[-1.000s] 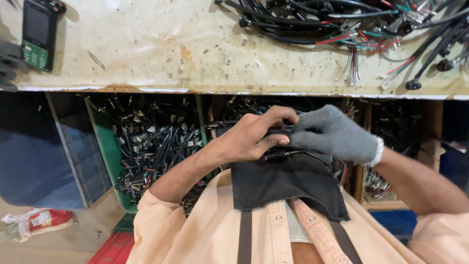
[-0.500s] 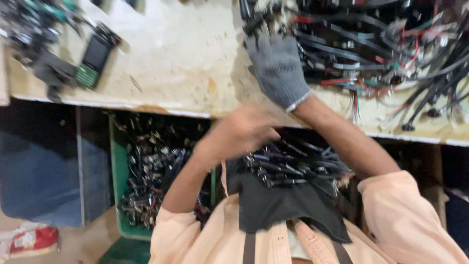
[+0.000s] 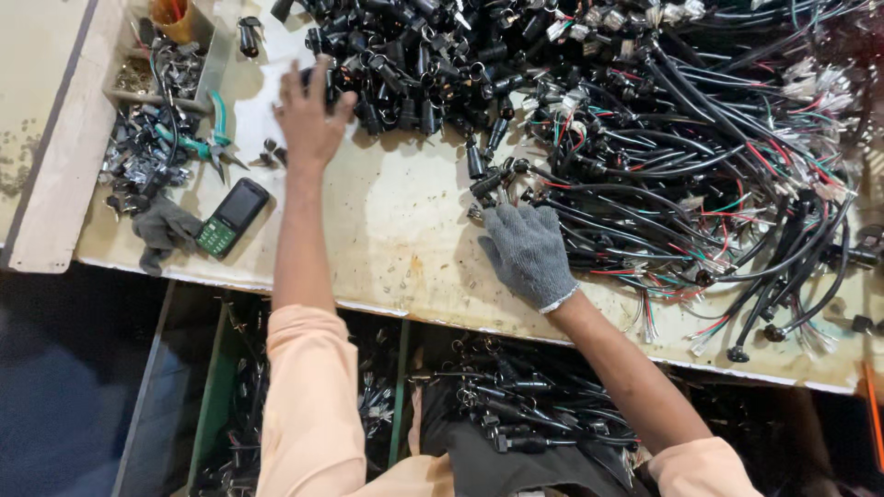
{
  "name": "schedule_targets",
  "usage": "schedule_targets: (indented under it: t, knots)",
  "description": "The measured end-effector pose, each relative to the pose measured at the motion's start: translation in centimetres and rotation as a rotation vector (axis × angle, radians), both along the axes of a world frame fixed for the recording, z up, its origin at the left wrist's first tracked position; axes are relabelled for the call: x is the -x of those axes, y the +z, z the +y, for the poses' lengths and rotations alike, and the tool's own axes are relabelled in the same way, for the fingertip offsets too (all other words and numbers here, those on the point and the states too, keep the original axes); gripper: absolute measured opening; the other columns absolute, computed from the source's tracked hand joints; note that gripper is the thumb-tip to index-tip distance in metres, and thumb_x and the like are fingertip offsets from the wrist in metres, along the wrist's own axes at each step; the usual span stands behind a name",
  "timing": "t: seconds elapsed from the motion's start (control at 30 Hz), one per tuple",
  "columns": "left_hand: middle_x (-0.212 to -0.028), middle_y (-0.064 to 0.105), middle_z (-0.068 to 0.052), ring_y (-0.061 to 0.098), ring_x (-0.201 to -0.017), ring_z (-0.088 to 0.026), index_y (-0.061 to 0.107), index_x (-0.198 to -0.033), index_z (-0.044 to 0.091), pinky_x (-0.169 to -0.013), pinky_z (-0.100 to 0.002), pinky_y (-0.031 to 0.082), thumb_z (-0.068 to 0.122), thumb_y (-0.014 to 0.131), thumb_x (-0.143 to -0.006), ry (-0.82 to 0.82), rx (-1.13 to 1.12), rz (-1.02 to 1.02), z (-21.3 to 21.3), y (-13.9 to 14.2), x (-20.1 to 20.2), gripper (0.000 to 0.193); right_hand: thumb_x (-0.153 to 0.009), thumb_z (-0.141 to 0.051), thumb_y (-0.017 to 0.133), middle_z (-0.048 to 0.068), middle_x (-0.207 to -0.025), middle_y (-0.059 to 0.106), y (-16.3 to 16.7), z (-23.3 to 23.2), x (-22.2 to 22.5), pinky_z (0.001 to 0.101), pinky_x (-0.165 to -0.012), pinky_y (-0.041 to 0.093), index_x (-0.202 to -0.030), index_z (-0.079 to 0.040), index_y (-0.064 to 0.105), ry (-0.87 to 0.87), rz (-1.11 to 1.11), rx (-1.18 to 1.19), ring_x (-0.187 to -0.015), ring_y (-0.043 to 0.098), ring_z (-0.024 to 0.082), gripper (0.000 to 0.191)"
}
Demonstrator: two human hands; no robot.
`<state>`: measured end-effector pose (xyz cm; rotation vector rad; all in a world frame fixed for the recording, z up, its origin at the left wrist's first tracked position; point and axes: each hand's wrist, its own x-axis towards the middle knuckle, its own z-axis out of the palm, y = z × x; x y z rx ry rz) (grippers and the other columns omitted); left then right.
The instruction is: The person repeatedly picks up black cylindrical electrical components and wires from a cluttered table, aligns and joins them by hand, and places the assembled units into a green bin below. The person also briefly moves a mobile phone on the table.
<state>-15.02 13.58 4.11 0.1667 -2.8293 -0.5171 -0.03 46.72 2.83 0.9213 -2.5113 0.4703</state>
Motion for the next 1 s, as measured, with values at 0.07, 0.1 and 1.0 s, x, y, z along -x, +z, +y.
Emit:
schedule_targets:
  t: [0.07,0.1,1.0]
  knots:
    - [-0.161,0.034,-0.024,0.026,-0.152,-0.047,0.043,-0.155,0.025,-0.116,-0.069,0.019,0.062,0.053,-0.103,-0.029,-0.008,0.083,1.2,-0.3,0.6,0.065,-0.087,-0.022,0.074,0.01,-0.111,0.063,0.1,-0.1,0.1,0.0469,-0.084,0.043,-0.122,-0.008,0.064,0.002,-0.011,0.004,-0.1,0.06,0.031,0.038]
    - [-0.16,0.037,-0.023,0.03,-0.152,-0.045,0.044,-0.153,0.024,-0.118,-0.067,0.024,0.058,0.057,-0.104,-0.024,-0.001,0.161,1.8,-0.6,0.5,0.061,-0.087,-0.022,0.074,0.01,-0.111,0.063,0.2,-0.1,0.1,0.047,-0.084,0.043,-0.121,-0.008,0.064,0.004,-0.007,0.002,-0.1,0.06,0.031,0.038]
    - [-0.122,0.067,-0.014,0.075,-0.093,-0.023,0.066,-0.134,0.022,-0.077,-0.031,0.061,-0.001,0.066,-0.101,-0.368,-0.558,0.516,12.7,-3.4,-16.3,0.041,-0.108,0.002,0.061,0.004,-0.09,0.062,13.6,8.0,-8.7,0.0202,-0.062,0.047,-0.135,-0.007,0.059,-0.112,-0.29,1.232,-0.069,0.057,0.007,0.029]
